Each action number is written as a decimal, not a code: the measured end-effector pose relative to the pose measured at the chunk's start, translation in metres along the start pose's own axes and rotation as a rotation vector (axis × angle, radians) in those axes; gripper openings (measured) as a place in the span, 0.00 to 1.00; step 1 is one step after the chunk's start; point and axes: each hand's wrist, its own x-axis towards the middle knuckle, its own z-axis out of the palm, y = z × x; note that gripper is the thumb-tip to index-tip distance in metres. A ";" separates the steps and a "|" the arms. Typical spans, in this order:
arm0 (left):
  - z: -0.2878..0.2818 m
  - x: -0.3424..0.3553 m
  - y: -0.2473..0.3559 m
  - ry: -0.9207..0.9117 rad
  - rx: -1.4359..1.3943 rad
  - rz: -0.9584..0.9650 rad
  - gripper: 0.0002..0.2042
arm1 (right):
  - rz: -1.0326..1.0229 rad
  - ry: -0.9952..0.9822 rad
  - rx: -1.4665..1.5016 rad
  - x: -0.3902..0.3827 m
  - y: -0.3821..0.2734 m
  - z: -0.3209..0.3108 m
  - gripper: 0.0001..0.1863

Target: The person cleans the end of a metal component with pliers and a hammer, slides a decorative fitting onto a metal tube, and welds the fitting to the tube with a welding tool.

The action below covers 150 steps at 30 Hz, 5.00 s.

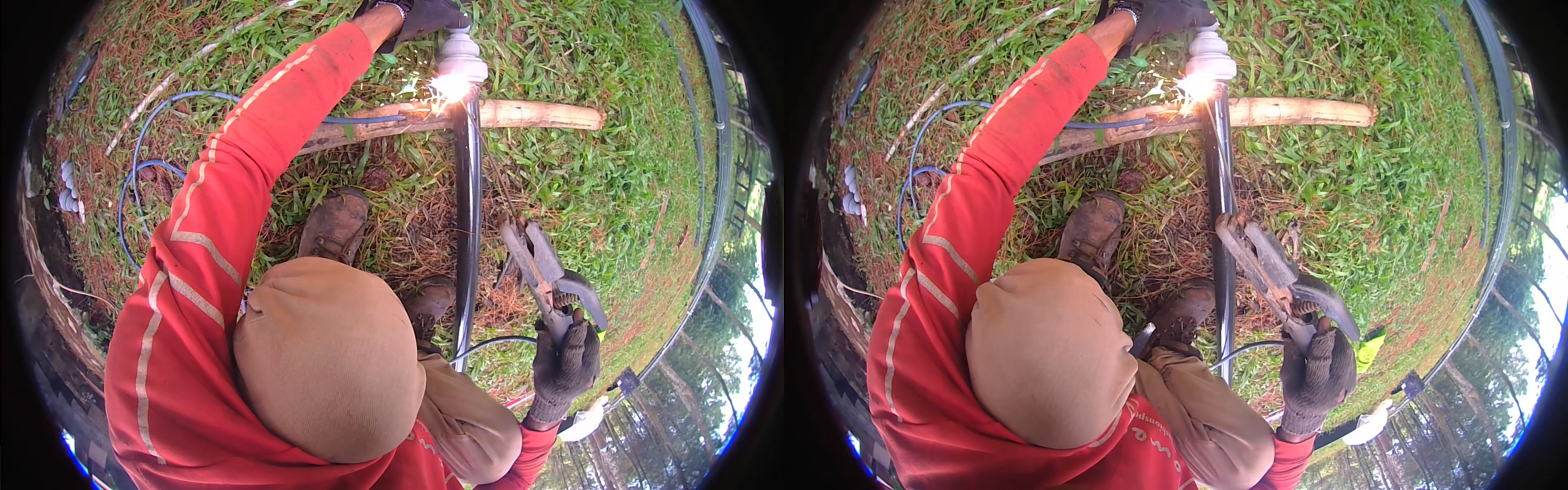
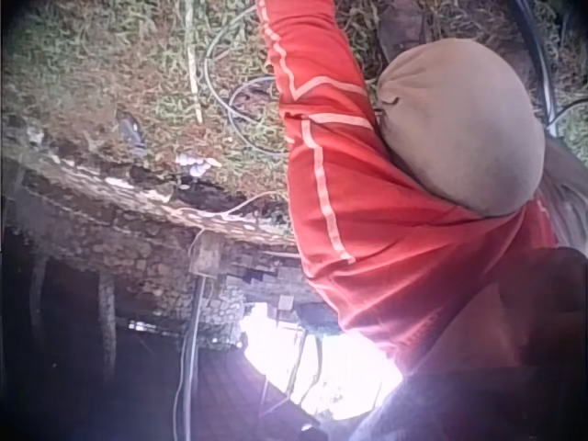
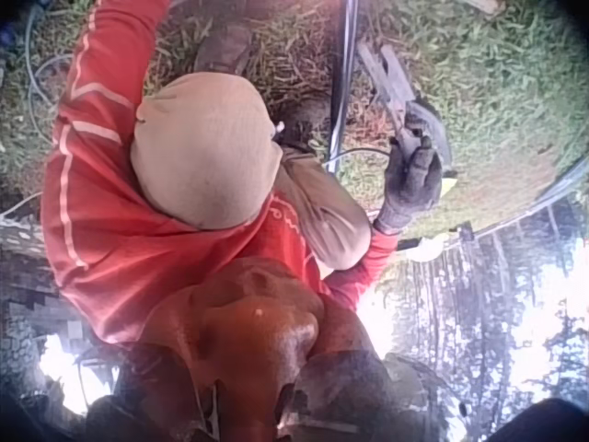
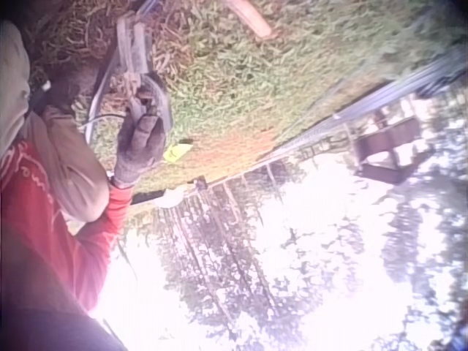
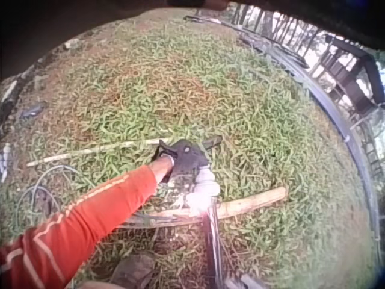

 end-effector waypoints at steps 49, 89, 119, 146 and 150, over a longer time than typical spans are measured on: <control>0.002 -0.001 -0.006 0.000 0.101 0.063 0.13 | 0.046 -0.016 -0.008 0.001 -0.001 -0.004 0.35; -0.003 -0.009 0.049 -0.137 -1.326 -0.760 0.12 | 0.532 0.116 0.193 -0.009 0.011 -0.011 0.35; 0.004 -0.010 0.054 -0.201 -1.438 -0.686 0.15 | 0.807 0.260 0.530 -0.021 0.023 0.008 0.35; -0.023 -0.010 0.078 -0.075 -1.120 -0.673 0.17 | 0.728 0.338 0.732 -0.049 0.036 0.024 0.36; 0.010 -0.008 0.069 -0.007 -0.991 -0.633 0.21 | 0.786 0.391 0.874 -0.057 0.044 0.033 0.40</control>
